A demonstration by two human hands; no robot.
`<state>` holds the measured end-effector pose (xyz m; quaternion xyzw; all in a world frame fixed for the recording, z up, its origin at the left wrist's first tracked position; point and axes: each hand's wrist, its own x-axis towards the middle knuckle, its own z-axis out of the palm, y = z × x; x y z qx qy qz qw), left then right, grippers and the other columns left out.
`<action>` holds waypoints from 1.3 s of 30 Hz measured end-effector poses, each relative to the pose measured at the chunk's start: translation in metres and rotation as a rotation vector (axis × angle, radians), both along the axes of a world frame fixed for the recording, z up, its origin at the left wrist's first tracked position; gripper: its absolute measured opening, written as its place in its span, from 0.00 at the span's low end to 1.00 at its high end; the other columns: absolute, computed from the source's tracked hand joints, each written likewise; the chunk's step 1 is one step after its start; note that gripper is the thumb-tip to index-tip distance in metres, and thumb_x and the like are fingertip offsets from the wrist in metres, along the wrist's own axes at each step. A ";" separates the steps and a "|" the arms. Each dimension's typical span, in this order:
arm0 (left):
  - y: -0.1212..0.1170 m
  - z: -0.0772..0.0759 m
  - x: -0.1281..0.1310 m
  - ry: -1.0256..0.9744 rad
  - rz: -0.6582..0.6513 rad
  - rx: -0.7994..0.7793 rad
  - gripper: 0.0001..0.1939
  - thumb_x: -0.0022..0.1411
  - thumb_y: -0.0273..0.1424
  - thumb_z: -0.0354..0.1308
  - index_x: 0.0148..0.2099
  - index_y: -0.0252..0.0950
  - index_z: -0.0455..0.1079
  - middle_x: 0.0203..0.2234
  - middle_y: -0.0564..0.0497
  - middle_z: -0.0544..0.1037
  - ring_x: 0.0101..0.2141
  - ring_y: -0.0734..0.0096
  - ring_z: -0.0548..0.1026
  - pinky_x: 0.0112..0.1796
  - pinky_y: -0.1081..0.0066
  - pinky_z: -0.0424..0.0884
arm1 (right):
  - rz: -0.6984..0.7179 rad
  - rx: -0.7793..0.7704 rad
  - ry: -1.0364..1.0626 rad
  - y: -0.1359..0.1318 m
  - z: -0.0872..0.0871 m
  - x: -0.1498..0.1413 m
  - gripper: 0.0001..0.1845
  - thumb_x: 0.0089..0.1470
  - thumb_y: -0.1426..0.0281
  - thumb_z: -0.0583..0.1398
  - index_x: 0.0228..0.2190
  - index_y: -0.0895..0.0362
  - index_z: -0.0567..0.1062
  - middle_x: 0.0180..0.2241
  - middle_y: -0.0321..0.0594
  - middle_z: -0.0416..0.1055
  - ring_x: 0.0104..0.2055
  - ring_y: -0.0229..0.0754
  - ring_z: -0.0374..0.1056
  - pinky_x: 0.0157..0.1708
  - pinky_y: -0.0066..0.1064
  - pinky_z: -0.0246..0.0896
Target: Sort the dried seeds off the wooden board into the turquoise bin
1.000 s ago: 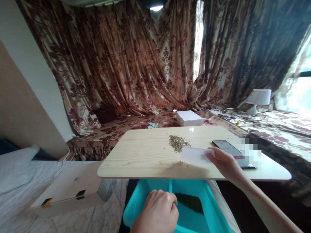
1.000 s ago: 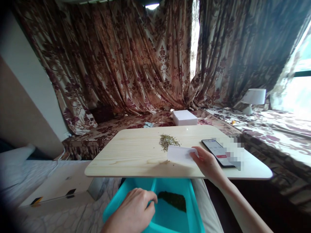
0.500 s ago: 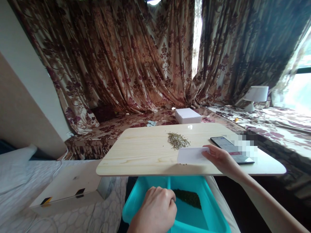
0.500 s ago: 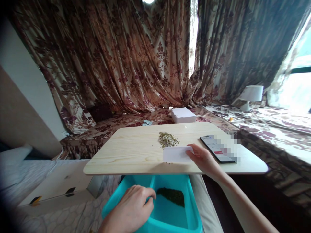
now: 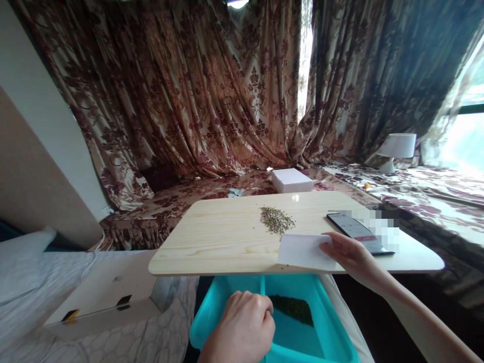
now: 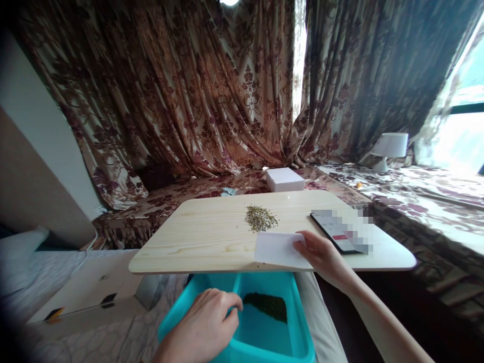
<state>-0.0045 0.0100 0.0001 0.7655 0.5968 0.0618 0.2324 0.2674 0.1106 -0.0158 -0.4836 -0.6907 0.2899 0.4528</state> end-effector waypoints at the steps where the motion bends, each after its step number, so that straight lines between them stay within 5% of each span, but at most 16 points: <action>1: 0.000 0.001 0.000 0.004 0.004 -0.007 0.20 0.61 0.28 0.44 0.45 0.41 0.76 0.43 0.47 0.78 0.47 0.56 0.72 0.50 0.61 0.64 | 0.040 -0.038 0.007 -0.004 0.003 -0.001 0.26 0.46 0.44 0.62 0.29 0.55 0.75 0.23 0.39 0.73 0.26 0.42 0.69 0.24 0.31 0.67; 6: 0.000 0.003 0.002 0.026 0.018 -0.020 0.21 0.62 0.28 0.43 0.47 0.40 0.76 0.44 0.45 0.77 0.48 0.57 0.71 0.51 0.62 0.64 | 0.115 -0.146 0.034 -0.014 0.014 0.004 0.24 0.45 0.47 0.64 0.30 0.56 0.76 0.25 0.41 0.75 0.28 0.43 0.71 0.24 0.29 0.68; 12: 0.013 0.001 0.008 0.097 -0.109 -0.056 0.21 0.58 0.28 0.46 0.46 0.39 0.78 0.41 0.46 0.80 0.44 0.56 0.74 0.48 0.63 0.66 | -0.194 0.078 0.230 0.016 0.002 0.019 0.27 0.34 0.43 0.68 0.26 0.54 0.77 0.23 0.43 0.77 0.27 0.49 0.74 0.27 0.36 0.73; 26: 0.014 0.005 0.006 0.092 -0.090 -0.063 0.20 0.59 0.28 0.47 0.46 0.39 0.78 0.40 0.45 0.80 0.44 0.55 0.75 0.48 0.64 0.66 | -0.235 0.196 0.003 0.050 -0.020 0.001 0.16 0.49 0.54 0.61 0.34 0.52 0.77 0.30 0.41 0.80 0.33 0.48 0.76 0.34 0.36 0.72; 39: 0.000 0.004 0.001 0.037 -0.005 -0.024 0.21 0.62 0.28 0.42 0.46 0.40 0.76 0.44 0.46 0.78 0.48 0.57 0.71 0.50 0.65 0.63 | -0.216 0.166 0.020 0.041 -0.020 0.006 0.19 0.48 0.52 0.62 0.35 0.53 0.78 0.28 0.40 0.80 0.34 0.48 0.76 0.35 0.37 0.73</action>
